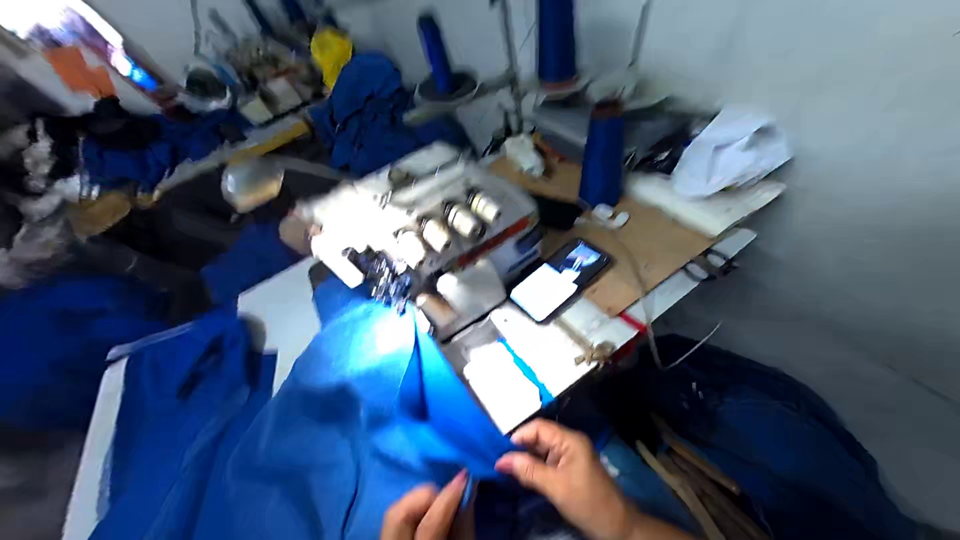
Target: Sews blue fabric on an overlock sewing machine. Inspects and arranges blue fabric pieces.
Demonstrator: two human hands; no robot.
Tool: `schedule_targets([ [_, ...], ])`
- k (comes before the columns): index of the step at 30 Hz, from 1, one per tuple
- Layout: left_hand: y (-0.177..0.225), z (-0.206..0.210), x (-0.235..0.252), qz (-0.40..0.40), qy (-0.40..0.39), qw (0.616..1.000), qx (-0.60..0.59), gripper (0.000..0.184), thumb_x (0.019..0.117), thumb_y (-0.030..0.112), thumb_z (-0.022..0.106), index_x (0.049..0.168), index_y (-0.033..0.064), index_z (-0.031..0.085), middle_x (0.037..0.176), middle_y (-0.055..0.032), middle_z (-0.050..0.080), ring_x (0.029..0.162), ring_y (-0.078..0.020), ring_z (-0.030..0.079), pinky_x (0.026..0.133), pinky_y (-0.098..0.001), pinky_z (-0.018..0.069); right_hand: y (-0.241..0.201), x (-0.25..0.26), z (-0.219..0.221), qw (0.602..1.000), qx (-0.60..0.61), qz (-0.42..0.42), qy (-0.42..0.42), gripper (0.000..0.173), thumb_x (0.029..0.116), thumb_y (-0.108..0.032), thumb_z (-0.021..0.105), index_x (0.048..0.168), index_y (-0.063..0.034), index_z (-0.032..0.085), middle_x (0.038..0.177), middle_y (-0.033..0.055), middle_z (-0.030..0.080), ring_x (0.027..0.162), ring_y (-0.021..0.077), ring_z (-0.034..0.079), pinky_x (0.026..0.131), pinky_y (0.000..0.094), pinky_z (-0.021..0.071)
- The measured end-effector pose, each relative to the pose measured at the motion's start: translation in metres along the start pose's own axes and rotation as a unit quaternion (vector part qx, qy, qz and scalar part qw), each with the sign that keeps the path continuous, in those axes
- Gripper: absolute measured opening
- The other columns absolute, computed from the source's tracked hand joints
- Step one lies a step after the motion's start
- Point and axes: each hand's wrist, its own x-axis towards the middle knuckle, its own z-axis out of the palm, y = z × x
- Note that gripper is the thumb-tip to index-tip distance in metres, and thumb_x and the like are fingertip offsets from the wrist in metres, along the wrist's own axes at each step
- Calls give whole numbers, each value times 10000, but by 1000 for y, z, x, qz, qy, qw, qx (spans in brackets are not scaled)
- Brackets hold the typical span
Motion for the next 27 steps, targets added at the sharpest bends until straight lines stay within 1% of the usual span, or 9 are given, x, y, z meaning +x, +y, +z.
schedule_targets([
  [2,-1,19,-8,34,10,999,18,68,933,104,726,981,57,720,917,-59,581,858,-52,583,839,-117,493,4,-4,-5,1000,-8,-1,0,111,931,-98,710,996,-7,711,869,-15,728,774,2,680,717,185,583],
  [6,3,37,-25,65,14,998,4,101,945,92,710,1035,52,731,894,-61,564,795,-64,565,761,-120,497,5,-10,-10,999,2,26,23,48,921,-69,708,952,-41,731,859,-10,731,784,28,693,740,195,594],
  [8,4,38,-27,69,-13,997,19,141,979,124,672,1081,44,728,928,-70,563,825,-77,565,778,-136,498,7,-11,-10,998,38,33,35,56,888,-21,727,925,-47,696,838,17,721,762,67,698,721,220,603],
  [10,5,35,-26,72,-30,997,28,156,993,121,650,1098,35,726,949,-83,573,850,-82,578,798,-140,506,8,-12,-10,997,64,34,36,148,864,18,735,947,-61,641,807,23,712,729,79,697,695,231,603],
  [14,10,27,-15,77,11,997,21,77,928,97,747,969,36,722,892,-66,613,816,-56,619,777,-123,531,7,-18,-12,998,49,17,21,220,867,13,730,1032,-76,615,813,5,716,733,70,703,703,221,604],
  [19,5,44,-31,17,-28,999,-20,120,856,115,803,926,34,750,889,-85,669,871,-60,658,811,-125,541,12,-19,-19,998,42,50,26,207,875,-2,717,1045,-71,620,789,-2,706,720,69,693,694,224,596],
  [23,1,50,-50,-19,-46,998,-43,108,861,57,766,961,16,771,902,-91,655,873,-64,643,816,-140,543,15,-15,-23,996,25,87,19,221,867,-63,766,1067,-64,673,795,10,722,731,94,712,722,237,612],
  [25,3,48,-50,-18,-49,998,-46,118,867,38,747,981,18,770,936,-99,661,897,-68,649,837,-149,550,18,-13,-24,994,37,101,14,220,859,-33,766,1065,-52,691,805,25,727,739,102,715,736,246,617],
  [27,5,48,-53,-22,-59,996,-58,200,859,38,745,1055,2,751,1022,-128,666,950,-82,658,871,-167,558,19,-12,-25,992,44,117,13,220,860,4,748,1066,-52,694,815,35,725,742,104,708,730,248,609],
])
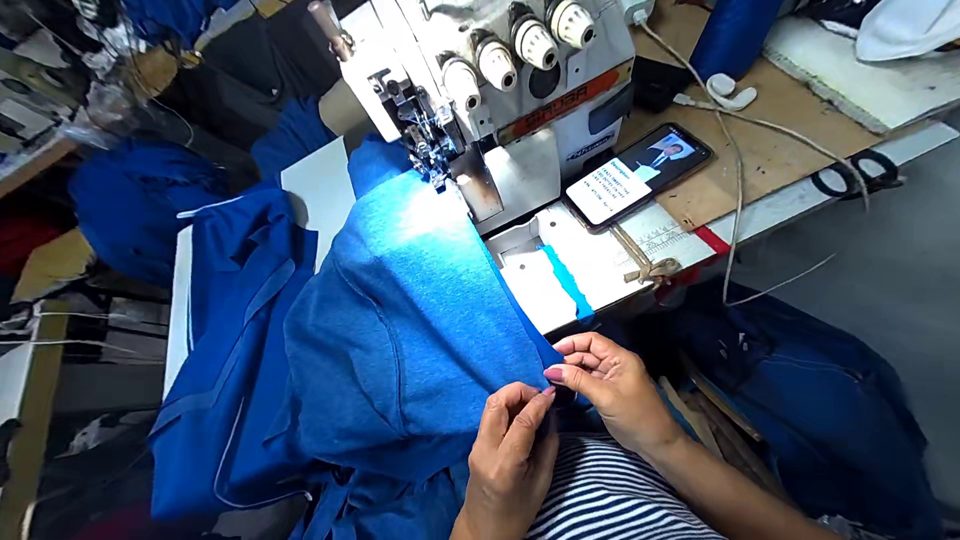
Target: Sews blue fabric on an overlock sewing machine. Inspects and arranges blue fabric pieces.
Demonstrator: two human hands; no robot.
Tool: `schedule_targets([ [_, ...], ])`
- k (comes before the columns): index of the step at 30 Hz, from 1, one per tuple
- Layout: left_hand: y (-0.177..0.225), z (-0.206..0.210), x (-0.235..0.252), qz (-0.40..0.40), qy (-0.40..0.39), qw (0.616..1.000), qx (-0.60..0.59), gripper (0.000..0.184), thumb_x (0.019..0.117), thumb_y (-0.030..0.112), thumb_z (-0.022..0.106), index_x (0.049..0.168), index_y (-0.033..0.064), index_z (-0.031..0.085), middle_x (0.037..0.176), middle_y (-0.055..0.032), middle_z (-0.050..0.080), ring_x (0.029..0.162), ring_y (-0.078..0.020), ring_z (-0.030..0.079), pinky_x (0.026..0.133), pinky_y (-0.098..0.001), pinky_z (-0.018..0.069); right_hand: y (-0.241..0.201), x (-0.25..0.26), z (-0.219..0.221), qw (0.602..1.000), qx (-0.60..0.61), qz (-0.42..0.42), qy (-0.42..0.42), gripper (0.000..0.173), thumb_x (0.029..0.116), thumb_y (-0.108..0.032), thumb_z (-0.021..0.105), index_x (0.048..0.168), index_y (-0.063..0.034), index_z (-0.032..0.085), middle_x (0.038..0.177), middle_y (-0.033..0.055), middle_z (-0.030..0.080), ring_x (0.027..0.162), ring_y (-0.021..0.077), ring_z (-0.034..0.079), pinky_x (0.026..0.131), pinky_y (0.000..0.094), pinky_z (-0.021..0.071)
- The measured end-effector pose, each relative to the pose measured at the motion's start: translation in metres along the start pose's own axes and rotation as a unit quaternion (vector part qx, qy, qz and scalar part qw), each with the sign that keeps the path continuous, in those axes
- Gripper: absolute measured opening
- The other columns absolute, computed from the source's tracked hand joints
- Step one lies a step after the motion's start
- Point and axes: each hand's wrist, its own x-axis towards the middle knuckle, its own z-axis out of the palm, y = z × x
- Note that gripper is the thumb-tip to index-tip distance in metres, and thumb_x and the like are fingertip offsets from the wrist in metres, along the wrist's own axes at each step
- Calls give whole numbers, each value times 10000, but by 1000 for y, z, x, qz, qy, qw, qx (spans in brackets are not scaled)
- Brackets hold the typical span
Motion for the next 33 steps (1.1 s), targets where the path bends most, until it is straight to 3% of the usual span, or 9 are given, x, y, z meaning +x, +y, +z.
schedule_targets([
  [3,-4,5,-7,-9,0,1000,-19,266,856,73,762,1102,-2,699,1100,-141,660,956,-79,661,843,-175,569,1,0,-1,1000,5,10,-5,220,879,30,709,1082,-52,687,841,52,727,765,113,711,740,257,611],
  [7,-4,7,-4,12,44,999,-10,106,866,44,751,969,28,734,1052,-106,661,952,-62,671,873,-170,576,2,-1,-3,1000,11,15,-8,200,881,21,712,1068,-49,691,844,56,730,768,114,714,746,263,613],
  [14,0,7,4,80,37,995,47,83,903,49,734,982,41,756,976,-88,680,969,-133,650,897,-221,544,4,-2,-8,1000,-2,-7,-8,185,869,25,700,1026,-72,704,848,33,726,768,88,701,740,232,597],
  [17,-6,8,2,77,-6,997,21,267,962,299,728,1064,54,759,1027,-88,708,1020,-150,669,937,-272,549,5,1,-9,1000,7,4,-2,182,869,19,699,1026,-72,701,833,36,719,747,91,689,715,235,588],
  [20,-23,-10,7,35,-12,999,29,412,1057,467,510,1219,143,706,1220,-36,673,1181,-139,620,1018,-335,516,7,4,-11,999,42,23,-3,179,879,5,721,1046,-54,691,848,57,722,765,126,707,758,289,612],
  [21,-31,-20,13,14,9,998,53,387,1070,437,491,1232,155,702,1245,-30,663,1205,-141,606,1031,-346,506,7,5,-11,998,61,34,-2,184,884,20,708,1054,-44,681,854,66,721,771,139,715,770,308,621],
  [25,-57,-43,30,-25,87,989,116,350,1066,279,519,1168,17,728,1202,-158,667,1205,-213,587,1067,-365,448,4,10,-8,994,94,64,5,179,912,67,642,1066,-22,649,849,70,706,748,139,709,743,304,621],
  [29,-47,-29,28,17,41,997,69,293,1056,341,555,1191,143,726,1252,-62,640,1252,-162,558,1079,-350,452,2,11,-3,990,111,87,0,166,931,78,621,1066,-17,635,853,74,702,724,138,707,723,300,623],
  [33,-44,-15,27,107,-47,991,65,235,1034,251,589,1236,230,707,1347,-10,582,1319,-164,485,1130,-385,353,-5,11,-3,987,120,110,-6,179,936,85,610,1080,-19,630,853,86,705,706,144,711,702,305,629],
])
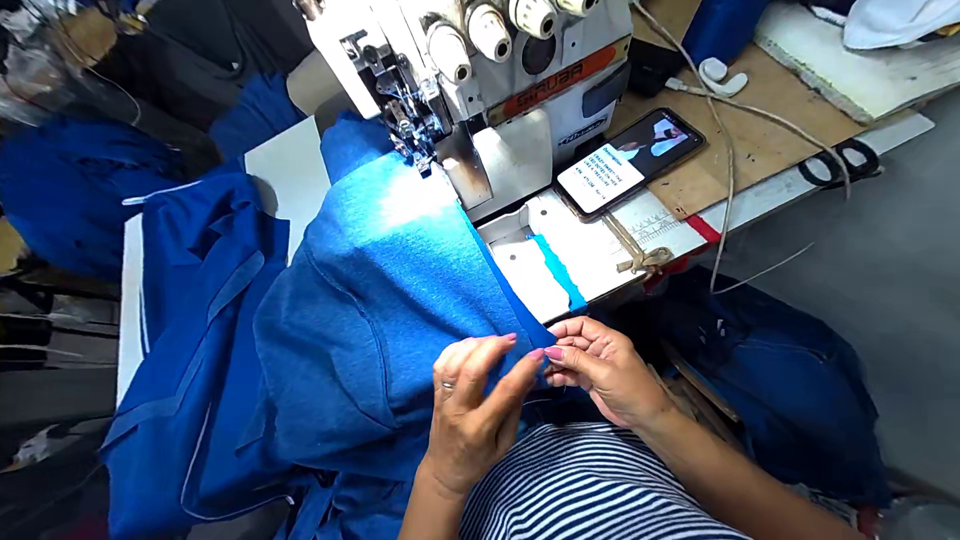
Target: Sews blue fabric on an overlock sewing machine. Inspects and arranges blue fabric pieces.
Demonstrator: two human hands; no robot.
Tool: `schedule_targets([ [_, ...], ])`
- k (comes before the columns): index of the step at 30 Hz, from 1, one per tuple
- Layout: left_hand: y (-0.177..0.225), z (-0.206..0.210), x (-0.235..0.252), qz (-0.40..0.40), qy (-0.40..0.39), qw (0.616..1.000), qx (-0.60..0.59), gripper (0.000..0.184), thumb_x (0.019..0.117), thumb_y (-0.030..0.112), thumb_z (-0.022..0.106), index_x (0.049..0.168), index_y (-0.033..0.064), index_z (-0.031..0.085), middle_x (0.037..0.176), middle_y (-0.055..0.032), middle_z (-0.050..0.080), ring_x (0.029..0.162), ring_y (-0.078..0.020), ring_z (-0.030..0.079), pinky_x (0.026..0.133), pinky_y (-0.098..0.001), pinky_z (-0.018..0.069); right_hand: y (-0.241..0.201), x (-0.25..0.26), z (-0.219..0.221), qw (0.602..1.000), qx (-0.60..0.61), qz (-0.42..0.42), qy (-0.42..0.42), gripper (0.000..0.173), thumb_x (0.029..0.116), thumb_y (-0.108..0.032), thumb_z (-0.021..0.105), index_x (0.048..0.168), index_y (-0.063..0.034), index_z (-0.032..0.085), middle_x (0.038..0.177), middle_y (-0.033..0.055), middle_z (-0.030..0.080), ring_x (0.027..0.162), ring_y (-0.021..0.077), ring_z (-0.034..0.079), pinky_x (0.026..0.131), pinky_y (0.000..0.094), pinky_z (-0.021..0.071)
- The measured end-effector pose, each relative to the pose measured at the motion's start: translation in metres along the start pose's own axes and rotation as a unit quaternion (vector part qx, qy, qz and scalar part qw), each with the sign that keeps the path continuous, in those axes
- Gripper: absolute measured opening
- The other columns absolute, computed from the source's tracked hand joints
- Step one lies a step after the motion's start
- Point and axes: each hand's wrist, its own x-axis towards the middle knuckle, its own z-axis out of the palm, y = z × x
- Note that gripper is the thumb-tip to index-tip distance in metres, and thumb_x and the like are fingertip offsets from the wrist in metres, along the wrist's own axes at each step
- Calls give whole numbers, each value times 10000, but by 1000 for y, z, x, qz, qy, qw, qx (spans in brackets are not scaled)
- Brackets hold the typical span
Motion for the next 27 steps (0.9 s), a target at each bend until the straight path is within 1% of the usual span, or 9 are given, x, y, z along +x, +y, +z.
schedule_targets([
  [4,-5,-1,3,40,-73,995,51,324,1029,359,606,1335,265,654,1448,-31,496,1358,-195,402,1112,-405,275,-2,0,-2,1000,-6,-6,-9,188,946,80,603,1101,-17,647,891,97,703,722,147,714,695,306,636],
  [8,-19,-9,15,60,-98,990,84,140,1002,187,618,986,181,756,1330,-67,613,1325,-241,470,1129,-446,271,-3,1,-2,997,-47,-54,-11,185,925,86,629,1076,-18,654,885,90,705,709,148,714,684,309,636],
  [11,-20,-19,40,85,-120,987,59,175,1021,145,564,972,125,731,1254,-71,669,1288,-223,533,1133,-443,289,-9,1,-5,994,-76,-82,-13,180,922,87,626,1065,-17,655,889,96,706,715,165,723,689,328,645],
  [14,-27,-21,61,142,-188,970,63,199,1043,293,558,1027,152,697,1226,-54,683,1268,-218,581,1167,-514,297,-11,3,-5,994,-78,-79,0,162,926,95,615,1048,-7,645,873,96,698,697,167,718,681,331,644],
  [17,-45,-22,69,180,-241,951,72,187,1018,230,576,956,155,736,852,-9,653,889,-204,614,990,-496,374,-13,5,-6,984,-134,-114,21,147,923,86,640,1035,-7,649,882,86,709,693,154,721,673,311,645],
  [19,-53,-34,77,167,-237,955,62,213,1016,197,568,915,125,742,773,-14,634,786,-205,593,888,-465,402,-15,8,-7,976,-160,-141,40,158,914,81,656,1044,-9,661,893,74,714,706,140,724,676,296,645],
  [23,-51,-39,84,145,-205,966,63,234,1023,261,567,960,91,714,1117,-97,686,1144,-273,610,1035,-506,402,-13,19,-8,974,-173,-138,53,142,916,79,669,1041,10,661,856,73,718,696,126,726,674,284,642],
  [25,-41,-27,77,158,-237,956,72,324,989,402,615,1114,121,719,1296,-80,669,1331,-265,554,1193,-565,293,-13,22,-9,969,-195,-142,53,121,914,68,683,1018,8,669,836,62,732,678,114,721,663,271,637],
  [27,-40,-17,68,170,-256,948,89,337,930,394,686,1129,126,728,1103,-49,705,1151,-241,629,1186,-571,262,-13,22,-9,965,-206,-151,54,113,907,67,694,998,5,668,824,56,738,666,111,723,654,267,637],
])
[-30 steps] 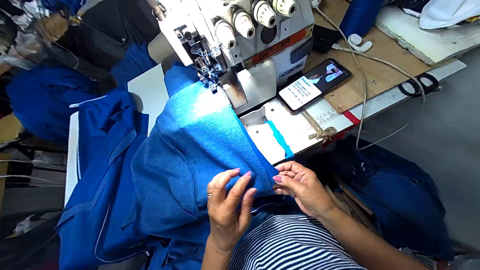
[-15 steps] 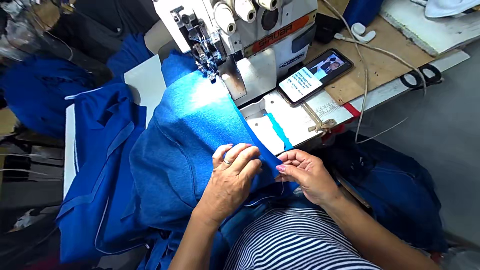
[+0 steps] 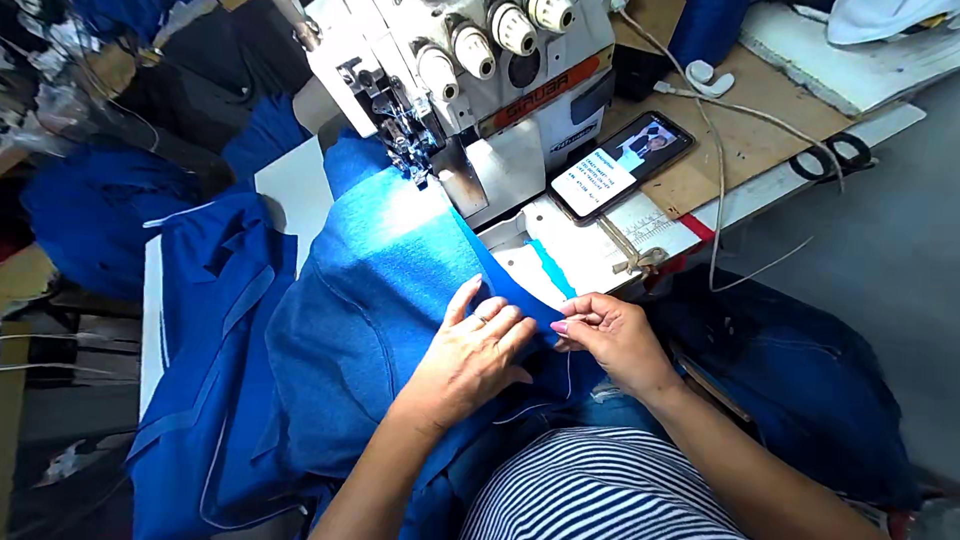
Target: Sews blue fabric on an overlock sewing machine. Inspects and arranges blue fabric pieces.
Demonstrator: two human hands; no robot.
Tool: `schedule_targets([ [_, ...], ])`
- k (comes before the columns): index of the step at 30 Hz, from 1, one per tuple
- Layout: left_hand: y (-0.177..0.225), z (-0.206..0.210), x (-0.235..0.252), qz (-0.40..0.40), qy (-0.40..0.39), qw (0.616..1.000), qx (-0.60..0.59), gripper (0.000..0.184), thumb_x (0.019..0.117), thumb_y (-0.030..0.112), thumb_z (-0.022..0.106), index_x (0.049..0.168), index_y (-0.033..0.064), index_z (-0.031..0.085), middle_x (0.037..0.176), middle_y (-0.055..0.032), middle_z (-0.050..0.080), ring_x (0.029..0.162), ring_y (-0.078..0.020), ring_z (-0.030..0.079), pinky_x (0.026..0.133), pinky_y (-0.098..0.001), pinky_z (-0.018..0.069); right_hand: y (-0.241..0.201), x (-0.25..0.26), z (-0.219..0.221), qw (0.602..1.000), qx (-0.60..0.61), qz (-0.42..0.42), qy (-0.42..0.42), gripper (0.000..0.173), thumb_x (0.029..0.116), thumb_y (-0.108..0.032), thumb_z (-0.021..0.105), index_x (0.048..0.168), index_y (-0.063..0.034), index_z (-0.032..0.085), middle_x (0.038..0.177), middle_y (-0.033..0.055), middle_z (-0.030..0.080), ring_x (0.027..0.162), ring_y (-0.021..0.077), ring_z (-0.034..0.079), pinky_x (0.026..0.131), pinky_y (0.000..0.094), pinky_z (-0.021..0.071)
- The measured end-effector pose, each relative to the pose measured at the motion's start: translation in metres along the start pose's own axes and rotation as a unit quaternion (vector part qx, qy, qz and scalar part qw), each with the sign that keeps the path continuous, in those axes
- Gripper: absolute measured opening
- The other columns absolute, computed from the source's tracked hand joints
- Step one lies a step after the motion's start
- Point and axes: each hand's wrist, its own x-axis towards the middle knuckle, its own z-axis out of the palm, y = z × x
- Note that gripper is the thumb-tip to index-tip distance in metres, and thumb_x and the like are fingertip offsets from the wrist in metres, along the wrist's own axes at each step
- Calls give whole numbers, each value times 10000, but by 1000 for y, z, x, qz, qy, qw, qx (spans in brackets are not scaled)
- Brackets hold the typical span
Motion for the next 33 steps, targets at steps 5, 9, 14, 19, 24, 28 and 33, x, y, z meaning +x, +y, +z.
schedule_targets([
  [5,2,-21,-12,3,-42,999,-29,234,994,256,598,828,154,728,779,11,630,835,-178,628,1001,-451,431,-1,0,-2,999,-25,-22,17,126,896,63,703,1000,-7,691,823,42,734,672,100,723,659,253,637],
  [9,13,-37,-17,-4,-24,986,-166,262,1056,256,500,941,130,699,948,30,704,1063,-113,663,1214,-518,303,-4,-3,-1,999,-29,-43,-3,104,908,36,691,992,-23,702,841,25,729,700,78,713,673,237,627],
  [14,2,-37,-8,-37,58,969,-237,137,1033,134,527,1018,44,628,886,-18,666,852,-76,640,830,-255,544,-7,-9,3,997,-17,-58,-57,124,916,-1,682,1020,-63,706,898,2,715,746,49,672,675,195,578],
  [19,-42,-9,-13,-107,91,955,-262,130,973,35,640,1090,-19,658,1000,-69,710,918,-58,682,867,-209,563,2,-7,5,998,40,19,-43,90,929,32,678,1003,-18,692,865,62,713,723,120,705,692,278,627],
  [24,-48,0,-19,-87,105,961,-242,170,998,16,544,992,-1,713,962,-70,717,935,-94,675,896,-245,543,3,-7,4,997,60,38,-36,81,934,44,664,994,-7,682,851,71,709,720,136,714,700,294,635],
  [28,-56,-4,-27,-90,118,960,-236,232,946,-35,512,870,15,724,969,-71,712,986,-118,666,925,-258,530,1,-6,2,999,26,3,-25,96,919,52,671,980,-17,696,827,50,719,705,109,715,690,270,634],
  [33,-57,-22,-37,-139,153,935,-287,154,995,1,566,1075,2,698,1040,-21,710,975,-32,668,918,-213,557,-4,-3,-11,999,-29,-30,3,135,911,52,687,1017,-30,708,864,37,729,722,90,716,694,253,633],
])
